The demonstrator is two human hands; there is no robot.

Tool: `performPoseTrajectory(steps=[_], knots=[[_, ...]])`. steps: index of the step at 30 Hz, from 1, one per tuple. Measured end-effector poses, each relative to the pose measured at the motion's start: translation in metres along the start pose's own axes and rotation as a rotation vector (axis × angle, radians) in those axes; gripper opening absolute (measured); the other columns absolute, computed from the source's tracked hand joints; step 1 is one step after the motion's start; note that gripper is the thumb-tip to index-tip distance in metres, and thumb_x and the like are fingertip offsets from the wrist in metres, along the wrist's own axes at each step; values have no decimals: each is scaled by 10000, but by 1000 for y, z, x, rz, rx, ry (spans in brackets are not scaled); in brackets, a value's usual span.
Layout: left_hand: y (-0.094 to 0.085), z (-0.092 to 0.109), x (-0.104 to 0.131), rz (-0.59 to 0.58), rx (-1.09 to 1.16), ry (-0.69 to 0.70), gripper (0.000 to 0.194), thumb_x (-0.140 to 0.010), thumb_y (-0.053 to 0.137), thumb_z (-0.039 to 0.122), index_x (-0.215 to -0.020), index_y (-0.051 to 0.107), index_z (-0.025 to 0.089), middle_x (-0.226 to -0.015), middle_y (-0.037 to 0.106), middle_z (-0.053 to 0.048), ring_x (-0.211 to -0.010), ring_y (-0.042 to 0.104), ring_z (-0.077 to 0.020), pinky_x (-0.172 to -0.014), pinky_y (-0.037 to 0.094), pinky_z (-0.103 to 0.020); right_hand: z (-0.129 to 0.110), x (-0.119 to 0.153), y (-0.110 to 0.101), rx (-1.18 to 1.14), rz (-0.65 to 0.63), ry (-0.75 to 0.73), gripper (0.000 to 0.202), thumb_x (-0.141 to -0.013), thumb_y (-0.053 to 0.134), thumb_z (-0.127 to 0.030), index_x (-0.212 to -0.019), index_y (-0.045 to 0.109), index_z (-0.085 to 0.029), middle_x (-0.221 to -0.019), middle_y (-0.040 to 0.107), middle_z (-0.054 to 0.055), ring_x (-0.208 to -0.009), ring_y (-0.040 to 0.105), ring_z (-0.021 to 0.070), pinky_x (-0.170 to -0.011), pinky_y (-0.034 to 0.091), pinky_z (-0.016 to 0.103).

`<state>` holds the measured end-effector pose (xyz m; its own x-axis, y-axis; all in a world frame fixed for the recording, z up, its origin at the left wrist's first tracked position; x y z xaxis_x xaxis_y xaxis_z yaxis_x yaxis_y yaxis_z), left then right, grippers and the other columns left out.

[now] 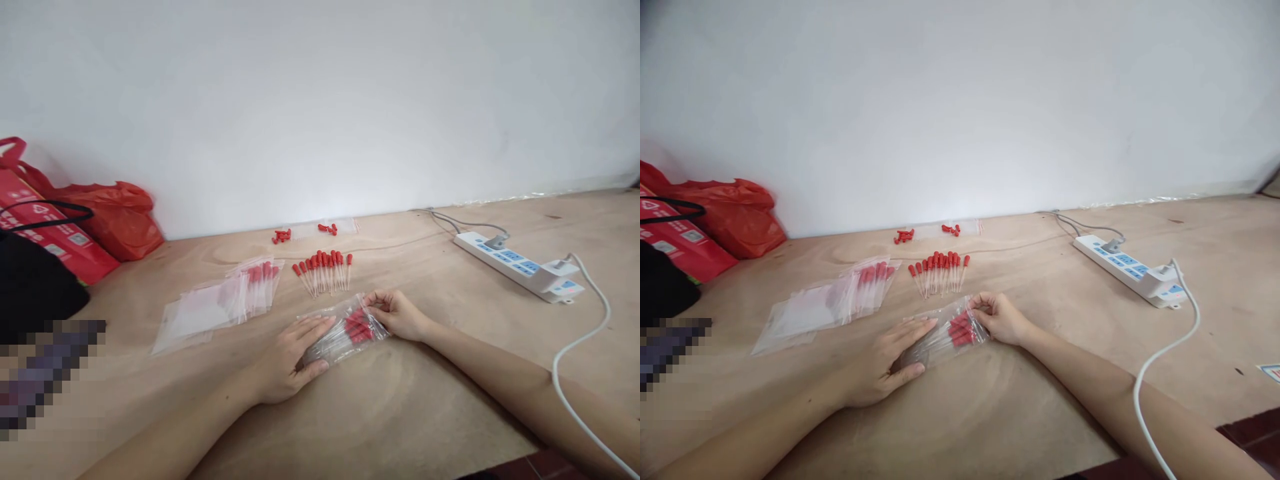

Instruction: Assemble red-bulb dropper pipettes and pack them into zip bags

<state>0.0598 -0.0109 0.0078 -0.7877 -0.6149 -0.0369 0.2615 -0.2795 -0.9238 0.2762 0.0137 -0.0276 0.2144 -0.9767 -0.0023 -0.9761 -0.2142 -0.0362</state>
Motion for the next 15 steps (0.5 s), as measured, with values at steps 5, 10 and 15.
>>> performPoseTrajectory(steps=[5, 10, 15], knots=[[0, 0, -1, -1, -4, -3, 552, -842, 423, 362, -1342, 210, 265, -1373, 319, -30, -1252, 286, -213, -1034, 232, -429, 3, -5, -1, 133, 91, -18, 278, -644, 635, -407, -737, 598, -148, -603, 631, 20, -486, 554, 110, -425, 426, 207], [0, 0, 0, 16, 13, 5, 551, -836, 440, 362, -1337, 232, 268, -1366, 333, -30, -1248, 294, -219, -1035, 230, -434, 3, -5, -1, 140, 27, 94, 228, -670, 596, -381, -715, 602, -157, -499, 597, -3, -349, 472, 88, -317, 340, 188], [0, 1, 0, -4, -9, 20, 473, -841, 440, 333, -1298, 328, 289, -1370, 324, -28, -1249, 292, -231, -1028, 234, -447, 0, -25, -20, 277, 242, 54, 114, -685, 544, -286, -721, 564, -179, -414, 502, -56, -296, 365, 66, -302, 254, 181]])
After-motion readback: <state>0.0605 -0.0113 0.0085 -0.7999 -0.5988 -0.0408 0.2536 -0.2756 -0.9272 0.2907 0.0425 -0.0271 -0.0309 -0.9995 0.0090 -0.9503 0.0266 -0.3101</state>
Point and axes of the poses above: each hand's wrist, its own x-axis away from the middle knuckle, its own y-axis out of the palm, z = x × y, the point moved 3 cm from there along -x, towards the middle knuckle
